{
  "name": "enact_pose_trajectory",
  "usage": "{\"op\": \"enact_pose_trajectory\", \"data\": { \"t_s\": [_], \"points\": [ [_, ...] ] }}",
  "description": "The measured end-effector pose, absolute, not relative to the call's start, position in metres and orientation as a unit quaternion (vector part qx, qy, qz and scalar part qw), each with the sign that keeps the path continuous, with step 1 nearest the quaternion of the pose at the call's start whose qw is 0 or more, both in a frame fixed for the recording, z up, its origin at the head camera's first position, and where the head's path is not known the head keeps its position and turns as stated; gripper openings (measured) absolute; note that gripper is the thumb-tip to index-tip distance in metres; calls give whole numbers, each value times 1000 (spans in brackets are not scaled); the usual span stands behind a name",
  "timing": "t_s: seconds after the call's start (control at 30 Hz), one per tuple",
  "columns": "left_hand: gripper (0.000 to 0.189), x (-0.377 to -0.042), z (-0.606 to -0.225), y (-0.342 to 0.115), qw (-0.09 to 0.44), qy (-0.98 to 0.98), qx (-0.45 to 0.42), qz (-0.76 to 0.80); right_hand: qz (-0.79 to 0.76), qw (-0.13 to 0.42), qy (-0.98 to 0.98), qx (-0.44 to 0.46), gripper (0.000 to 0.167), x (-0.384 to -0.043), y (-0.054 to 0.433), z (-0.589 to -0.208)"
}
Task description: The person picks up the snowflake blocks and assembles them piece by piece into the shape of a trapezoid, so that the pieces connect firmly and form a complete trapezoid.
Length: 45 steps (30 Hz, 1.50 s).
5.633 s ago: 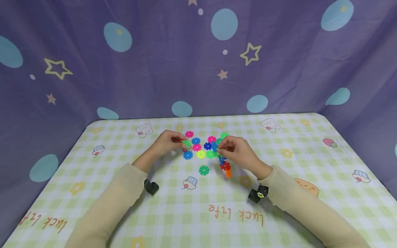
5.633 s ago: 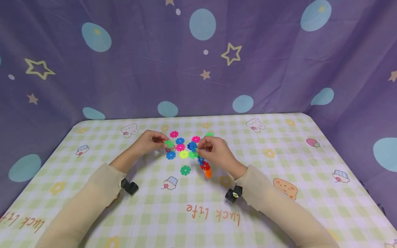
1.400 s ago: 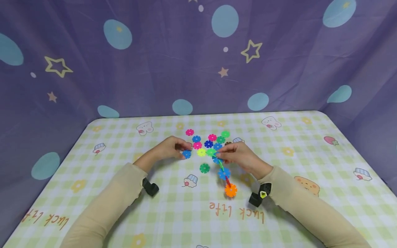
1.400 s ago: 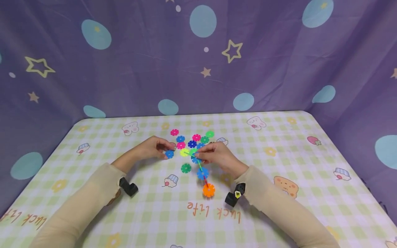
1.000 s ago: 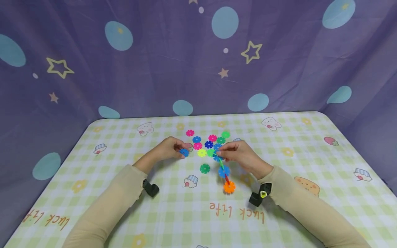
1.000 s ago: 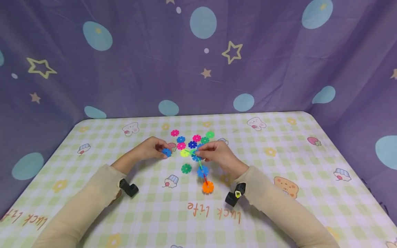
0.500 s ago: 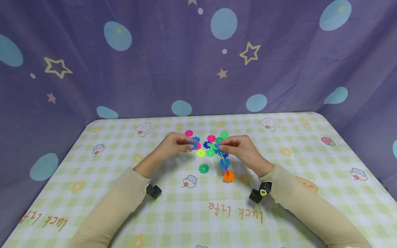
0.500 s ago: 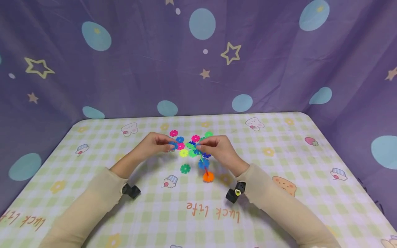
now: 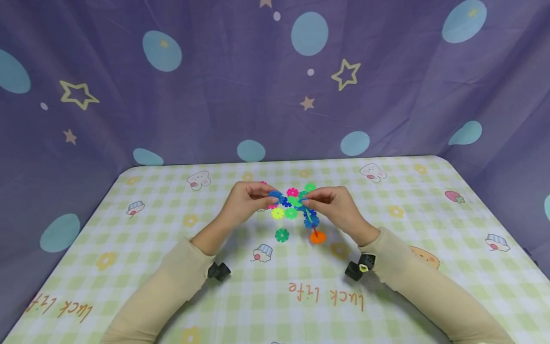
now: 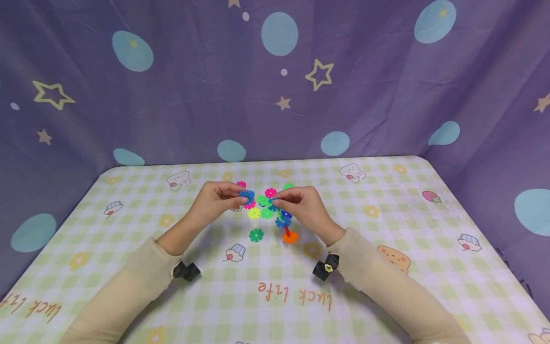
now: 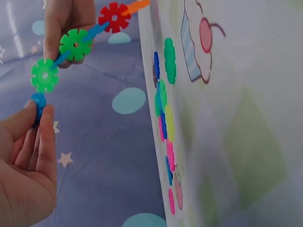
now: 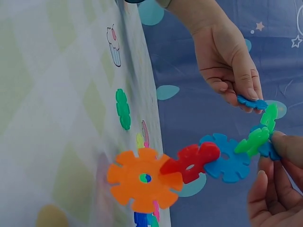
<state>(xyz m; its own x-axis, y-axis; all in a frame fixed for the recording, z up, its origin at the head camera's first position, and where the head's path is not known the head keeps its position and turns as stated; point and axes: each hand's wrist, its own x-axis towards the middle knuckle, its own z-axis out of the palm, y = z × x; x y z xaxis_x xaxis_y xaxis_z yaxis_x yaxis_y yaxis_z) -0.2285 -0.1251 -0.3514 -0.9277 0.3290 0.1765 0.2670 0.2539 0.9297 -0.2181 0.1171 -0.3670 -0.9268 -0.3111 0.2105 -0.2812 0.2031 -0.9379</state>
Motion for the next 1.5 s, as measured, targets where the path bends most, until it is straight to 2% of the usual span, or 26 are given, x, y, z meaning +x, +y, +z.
{"op": "enact_pose_trajectory", "data": {
  "t_s": [0.37, 0.73, 1.5],
  "points": [
    [18, -223, -352, -121, -3, 774, 210, 597, -593, -32, 776, -212, 10, -217, 116, -366],
    [17, -219, -351, -117, -30, 778, 227, 585, -556, -66, 792, -243, 9, -197, 108, -340],
    [16, -213, -363, -103, -58, 778, 253, 573, -553, -174, 773, -256, 3, -189, 105, -350]
  ]
}}
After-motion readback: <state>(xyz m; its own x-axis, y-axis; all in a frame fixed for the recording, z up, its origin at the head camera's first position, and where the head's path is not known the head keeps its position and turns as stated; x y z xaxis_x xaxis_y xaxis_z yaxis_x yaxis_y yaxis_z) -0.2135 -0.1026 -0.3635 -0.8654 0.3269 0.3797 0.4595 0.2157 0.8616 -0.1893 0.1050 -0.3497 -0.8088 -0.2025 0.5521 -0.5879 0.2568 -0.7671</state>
